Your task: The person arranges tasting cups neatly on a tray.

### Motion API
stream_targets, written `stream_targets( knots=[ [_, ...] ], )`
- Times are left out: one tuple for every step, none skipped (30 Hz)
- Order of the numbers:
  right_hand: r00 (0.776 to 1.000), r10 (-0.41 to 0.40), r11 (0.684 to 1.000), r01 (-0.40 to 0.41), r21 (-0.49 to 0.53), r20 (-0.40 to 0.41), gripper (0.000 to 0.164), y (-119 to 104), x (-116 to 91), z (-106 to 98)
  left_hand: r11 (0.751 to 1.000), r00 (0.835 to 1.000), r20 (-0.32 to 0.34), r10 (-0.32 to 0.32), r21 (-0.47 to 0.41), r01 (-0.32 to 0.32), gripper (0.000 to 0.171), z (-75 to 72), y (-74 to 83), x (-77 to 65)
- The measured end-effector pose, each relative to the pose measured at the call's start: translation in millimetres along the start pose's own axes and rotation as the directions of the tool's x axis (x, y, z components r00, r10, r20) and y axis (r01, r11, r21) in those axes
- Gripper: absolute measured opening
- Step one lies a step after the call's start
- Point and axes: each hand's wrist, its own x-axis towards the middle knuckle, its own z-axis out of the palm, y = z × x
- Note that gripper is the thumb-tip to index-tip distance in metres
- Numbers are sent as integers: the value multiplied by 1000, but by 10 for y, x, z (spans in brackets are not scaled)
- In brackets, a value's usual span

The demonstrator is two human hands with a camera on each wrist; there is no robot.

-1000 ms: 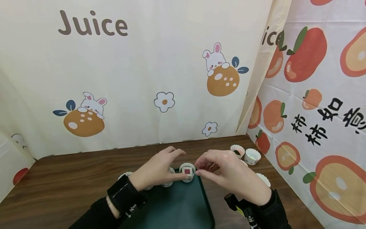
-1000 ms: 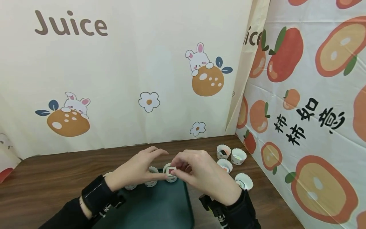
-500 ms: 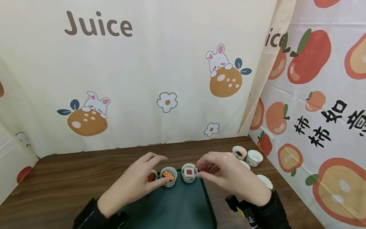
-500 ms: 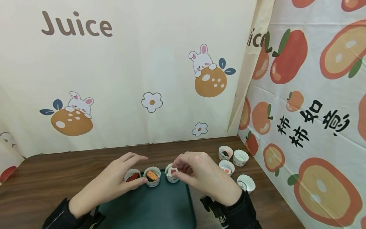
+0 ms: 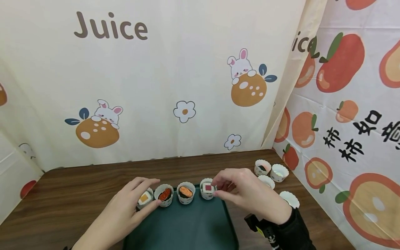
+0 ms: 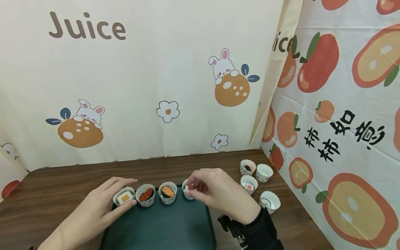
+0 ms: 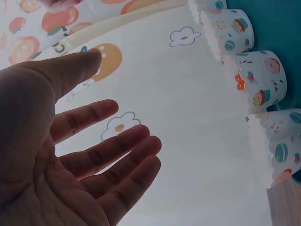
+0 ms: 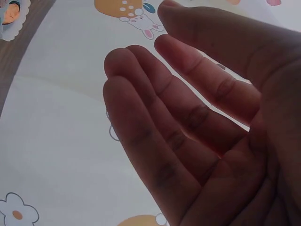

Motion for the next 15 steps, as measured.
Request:
stream_targets(
  knots=[
    [1000, 3, 1000, -3, 2, 5, 14, 1, 2, 5, 1000, 1000, -3, -2, 10, 2, 50, -5, -4, -11],
    [1000, 3, 1000, -4, 4, 9, 14, 4, 4, 9, 1000, 1000, -4, -3, 19, 3, 49, -11, -6, -18],
    [1000, 5, 1000, -5, 6, 14, 14, 5, 7, 15, 1000, 1000, -7, 2, 27, -2, 50, -18, -10, -25],
    [1000, 7, 1000, -7, 7, 19, 15, 6, 9, 21, 999, 1000, -10, 4, 37, -4, 50, -26, -12, -31],
    [1000, 14, 1000, -14, 8, 24, 15, 6, 12, 28, 999, 1000, -12, 2, 46, -1, 50, -35, -15, -37],
    [999, 18, 1000, -19, 7, 28, 15, 7, 15, 32, 998, 1000, -14, 0, 55, 1, 50, -45, -18, -43],
    [999, 24, 1000, -24, 7, 31, 15, 7, 19, 39, 998, 1000, -16, 0, 61, 1, 50, -54, -24, -50],
    [999, 30, 1000, -30, 6, 35, 14, 11, 22, 46, 998, 1000, -15, -1, 65, 2, 51, -61, -35, -56],
    [999, 34, 999, -34, 4, 38, 14, 13, 24, 52, 998, 1000, -15, 0, 69, 1, 51, -66, -45, -62],
    [998, 37, 999, -37, 3, 41, 14, 16, 26, 57, 997, 1000, -14, -4, 73, 5, 52, -73, -53, -67],
    [998, 41, 999, -41, 1, 42, 14, 19, 27, 61, 997, 1000, -12, -7, 76, 8, 52, -77, -63, -71],
    [998, 42, 999, -42, 0, 44, 14, 21, 27, 64, 997, 1000, -11, -9, 79, 10, 53, -79, -72, -75],
    [998, 47, 999, -46, -2, 46, 14, 26, 27, 69, 997, 1000, -9, -10, 82, 10, 53, -79, -80, -78],
    [998, 44, 999, -44, -6, 47, 13, 31, 27, 71, 996, 1000, -8, -10, 84, 10, 53, -79, -87, -79],
    [998, 40, 999, -40, -9, 47, 13, 35, 28, 73, 996, 1000, -8, -7, 85, 8, 54, -81, -91, -79]
  ],
)
